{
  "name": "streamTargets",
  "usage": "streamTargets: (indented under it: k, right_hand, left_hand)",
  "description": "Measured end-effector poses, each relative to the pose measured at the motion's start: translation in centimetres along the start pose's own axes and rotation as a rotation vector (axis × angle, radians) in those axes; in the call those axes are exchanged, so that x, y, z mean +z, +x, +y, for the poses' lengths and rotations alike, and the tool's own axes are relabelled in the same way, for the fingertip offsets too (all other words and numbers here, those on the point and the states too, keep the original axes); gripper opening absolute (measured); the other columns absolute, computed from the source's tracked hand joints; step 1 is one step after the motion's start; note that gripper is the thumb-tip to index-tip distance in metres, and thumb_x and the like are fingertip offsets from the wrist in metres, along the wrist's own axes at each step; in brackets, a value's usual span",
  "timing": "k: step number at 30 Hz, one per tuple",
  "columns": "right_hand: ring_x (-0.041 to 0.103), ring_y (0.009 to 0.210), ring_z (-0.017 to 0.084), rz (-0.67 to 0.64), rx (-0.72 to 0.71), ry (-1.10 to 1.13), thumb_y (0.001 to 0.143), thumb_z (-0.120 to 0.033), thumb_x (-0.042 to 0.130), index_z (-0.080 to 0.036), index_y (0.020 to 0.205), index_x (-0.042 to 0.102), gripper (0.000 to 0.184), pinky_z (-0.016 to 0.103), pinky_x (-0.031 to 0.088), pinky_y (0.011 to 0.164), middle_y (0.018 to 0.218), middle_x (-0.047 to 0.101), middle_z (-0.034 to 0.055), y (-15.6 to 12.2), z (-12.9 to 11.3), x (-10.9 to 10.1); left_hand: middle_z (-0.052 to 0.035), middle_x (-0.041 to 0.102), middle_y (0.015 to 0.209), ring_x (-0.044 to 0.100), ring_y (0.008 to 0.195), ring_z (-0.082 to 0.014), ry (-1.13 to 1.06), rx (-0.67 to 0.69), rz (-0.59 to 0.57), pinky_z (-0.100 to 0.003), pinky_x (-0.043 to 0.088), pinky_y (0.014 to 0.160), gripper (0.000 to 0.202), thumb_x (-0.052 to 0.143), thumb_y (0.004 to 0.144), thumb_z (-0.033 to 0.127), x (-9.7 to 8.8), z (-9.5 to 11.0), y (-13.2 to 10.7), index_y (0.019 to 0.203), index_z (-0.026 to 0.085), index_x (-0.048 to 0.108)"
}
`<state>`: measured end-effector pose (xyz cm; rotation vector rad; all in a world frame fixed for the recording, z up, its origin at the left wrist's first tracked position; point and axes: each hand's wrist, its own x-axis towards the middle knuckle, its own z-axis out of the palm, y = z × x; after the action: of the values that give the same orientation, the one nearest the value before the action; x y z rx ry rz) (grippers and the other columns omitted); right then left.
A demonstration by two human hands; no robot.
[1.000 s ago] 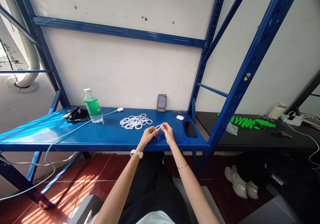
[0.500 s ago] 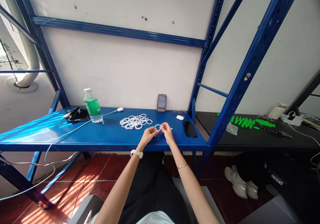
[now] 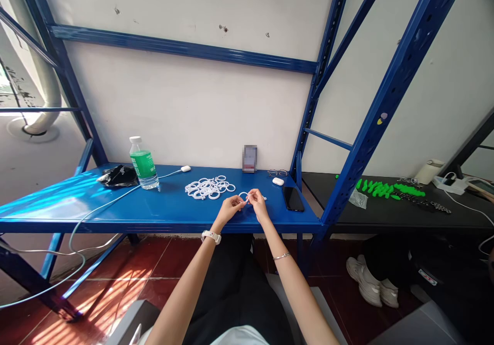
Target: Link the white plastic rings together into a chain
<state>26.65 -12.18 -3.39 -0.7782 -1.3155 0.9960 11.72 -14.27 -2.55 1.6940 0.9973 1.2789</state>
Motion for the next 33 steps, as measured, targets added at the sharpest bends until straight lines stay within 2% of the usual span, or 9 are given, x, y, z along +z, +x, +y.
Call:
streamTargets:
  k: [18,33]
  right_hand:
    - [0.060,0.071,0.019,-0.005,0.002,-0.018,0.076,-0.051,0.067,-0.027,0.082,0.056,0.027,0.030,0.048,0.066,0.071,0.060,-0.0017,-0.01,-0.07,-0.02]
    - [0.063,0.076,0.020,0.059,0.030,-0.018,0.071,-0.060,0.072,-0.023,0.088,0.066,0.042,0.031,0.050,0.071,0.081,0.067,0.0030,0.12,0.17,-0.02]
  left_hand:
    - [-0.0025,0.067,0.064,0.062,0.060,-0.0176,0.008,-0.006,0.003,-0.028,0.049,0.060,0.042,0.072,0.071,0.059,0.01,0.22,-0.10,0.075,0.018,0.063]
    - [-0.0006,0.065,0.064,0.061,0.058,-0.0157,-0.020,0.004,0.031,-0.027,0.048,0.061,0.041,0.068,0.075,0.059,-0.08,-0.67,0.19,0.075,0.019,0.060]
